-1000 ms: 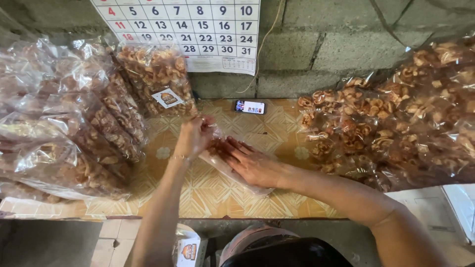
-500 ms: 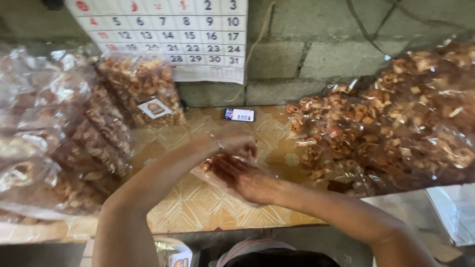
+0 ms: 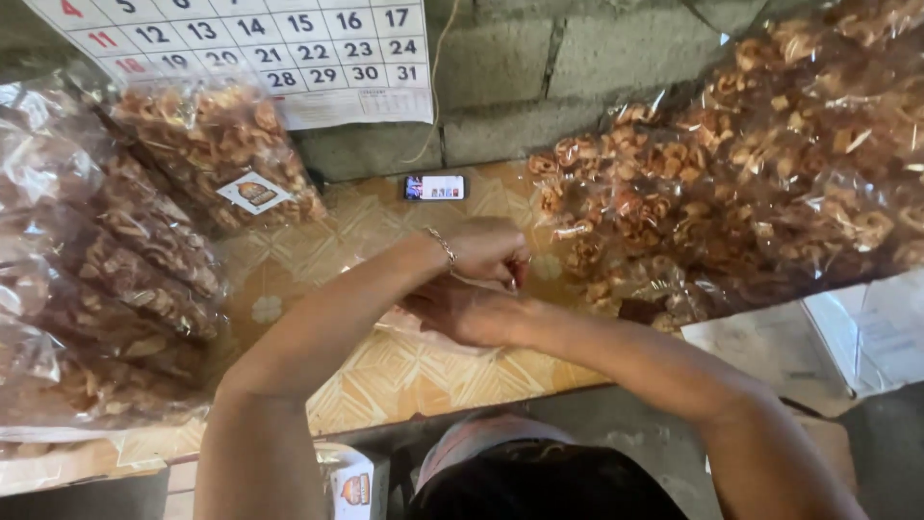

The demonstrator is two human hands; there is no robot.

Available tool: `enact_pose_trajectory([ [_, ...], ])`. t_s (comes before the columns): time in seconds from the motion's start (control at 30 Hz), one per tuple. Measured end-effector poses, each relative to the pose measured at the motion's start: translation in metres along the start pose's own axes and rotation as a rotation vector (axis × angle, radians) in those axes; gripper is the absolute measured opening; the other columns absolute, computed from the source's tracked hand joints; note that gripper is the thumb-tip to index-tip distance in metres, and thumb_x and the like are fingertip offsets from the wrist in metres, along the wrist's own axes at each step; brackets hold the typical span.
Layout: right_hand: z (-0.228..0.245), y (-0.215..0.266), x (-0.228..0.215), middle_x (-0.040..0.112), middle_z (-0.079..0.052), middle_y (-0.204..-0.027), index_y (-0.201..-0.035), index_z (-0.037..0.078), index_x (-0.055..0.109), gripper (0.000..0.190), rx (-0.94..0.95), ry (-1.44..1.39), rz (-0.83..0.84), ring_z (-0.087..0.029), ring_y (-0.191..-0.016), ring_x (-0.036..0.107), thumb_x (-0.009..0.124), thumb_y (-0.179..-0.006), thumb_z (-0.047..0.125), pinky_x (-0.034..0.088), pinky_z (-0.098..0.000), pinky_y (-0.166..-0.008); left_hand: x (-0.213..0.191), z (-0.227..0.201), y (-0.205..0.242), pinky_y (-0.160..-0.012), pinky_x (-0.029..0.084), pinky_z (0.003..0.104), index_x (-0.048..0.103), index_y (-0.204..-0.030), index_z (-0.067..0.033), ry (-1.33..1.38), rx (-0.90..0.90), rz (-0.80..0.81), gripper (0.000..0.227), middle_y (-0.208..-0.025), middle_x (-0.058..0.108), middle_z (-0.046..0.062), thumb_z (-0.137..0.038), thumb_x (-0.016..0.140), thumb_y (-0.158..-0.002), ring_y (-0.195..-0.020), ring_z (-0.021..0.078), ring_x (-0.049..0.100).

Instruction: The person repeatedly fills clear plastic bags with brown snack pieces from a large pile on the table, then seals each bag and places it aside. The process is repeated continuously across the clip.

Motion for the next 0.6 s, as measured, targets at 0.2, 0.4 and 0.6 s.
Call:
enact_pose_trajectory([
  [0.2,-0.007,0.005,-0.013,0.067,-0.019,-0.113,-0.125,0.006,0.06,0.056,0.335,-0.448,0.275,-0.039,-0.103,0.065,0.03,-0.105,0.049,0.051,-0.0502,-0.094,-0.013,-0.042,0.011,-0.079,0.057,0.046,0.074,-0.084,-0.0128,0.007,0.033,-0.158,0.011,-0.08,0.074,0.011,-0.018,0.076,-0.075,-0.085,0.0346,0.071],
  [0.4,-0.026,0.03,0.025,0.071,-0.016,-0.074,-0.094,0.005,0.073,0.044,0.027,0.005,-0.068,-0.031,-0.074,0.072,0.053,-0.096,0.045,0.056,-0.0373,-0.066,-0.039,-0.067,0.122,-0.086,0.053,0.045,0.072,-0.102,-0.0063,0.263,-0.144,-0.577,0.023,-0.096,0.074,0.015,-0.024,0.066,-0.09,-0.093,0.0352,0.071],
  [0.6,-0.038,0.014,0.01,0.024,-0.02,-0.158,-0.144,0.003,0.041,0.083,0.123,-0.519,0.074,-0.041,-0.145,0.026,0.056,-0.065,-0.019,0.03,-0.0433,-0.119,0.04,-0.081,0.144,-0.091,0.038,0.05,0.063,-0.104,-0.0129,-0.601,-0.52,-0.51,0.071,-0.096,0.059,0.004,-0.072,0.07,-0.064,-0.096,0.0273,0.058],
])
Point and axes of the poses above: each hand's wrist, its own y-axis away from the middle knuckle, its own x-axis out of the palm, z = x × y, the point moved 7 cm from there along -y, towards the middle knuckle
